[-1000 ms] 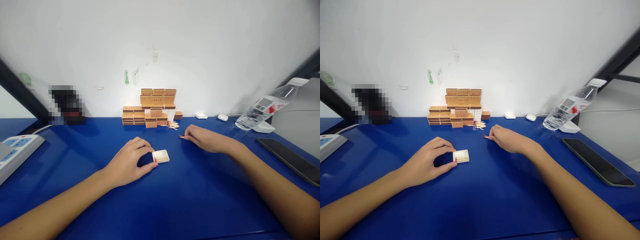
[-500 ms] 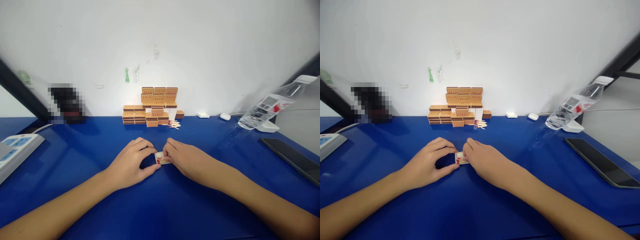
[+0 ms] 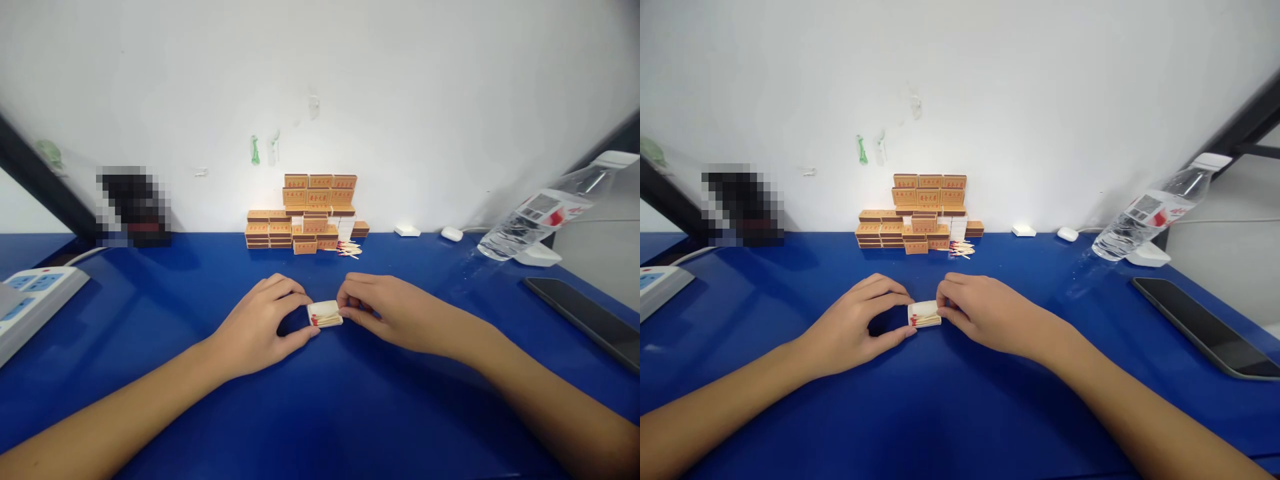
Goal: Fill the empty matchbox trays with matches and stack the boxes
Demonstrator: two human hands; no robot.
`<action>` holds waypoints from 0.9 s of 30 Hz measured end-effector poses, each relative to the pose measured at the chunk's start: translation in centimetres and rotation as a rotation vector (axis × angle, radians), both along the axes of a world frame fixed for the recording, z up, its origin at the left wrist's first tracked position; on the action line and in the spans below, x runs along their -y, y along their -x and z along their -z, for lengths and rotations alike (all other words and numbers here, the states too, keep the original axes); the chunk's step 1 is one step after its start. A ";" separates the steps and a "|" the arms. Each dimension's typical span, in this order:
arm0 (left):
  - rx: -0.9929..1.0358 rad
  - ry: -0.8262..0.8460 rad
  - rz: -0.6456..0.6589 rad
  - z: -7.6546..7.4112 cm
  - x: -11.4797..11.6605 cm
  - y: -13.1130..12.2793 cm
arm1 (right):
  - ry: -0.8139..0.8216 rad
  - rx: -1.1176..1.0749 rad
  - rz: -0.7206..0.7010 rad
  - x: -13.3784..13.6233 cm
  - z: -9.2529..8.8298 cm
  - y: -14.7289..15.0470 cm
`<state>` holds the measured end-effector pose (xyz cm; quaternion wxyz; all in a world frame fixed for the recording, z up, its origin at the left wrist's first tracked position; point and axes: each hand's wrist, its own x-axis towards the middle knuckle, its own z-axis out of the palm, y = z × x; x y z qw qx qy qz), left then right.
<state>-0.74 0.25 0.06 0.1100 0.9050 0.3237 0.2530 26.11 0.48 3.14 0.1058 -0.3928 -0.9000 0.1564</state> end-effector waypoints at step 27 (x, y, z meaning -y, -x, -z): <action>0.032 -0.015 0.017 0.3 0.0 0.1 | -0.263 -0.091 0.292 -9.0 4.3 -4.0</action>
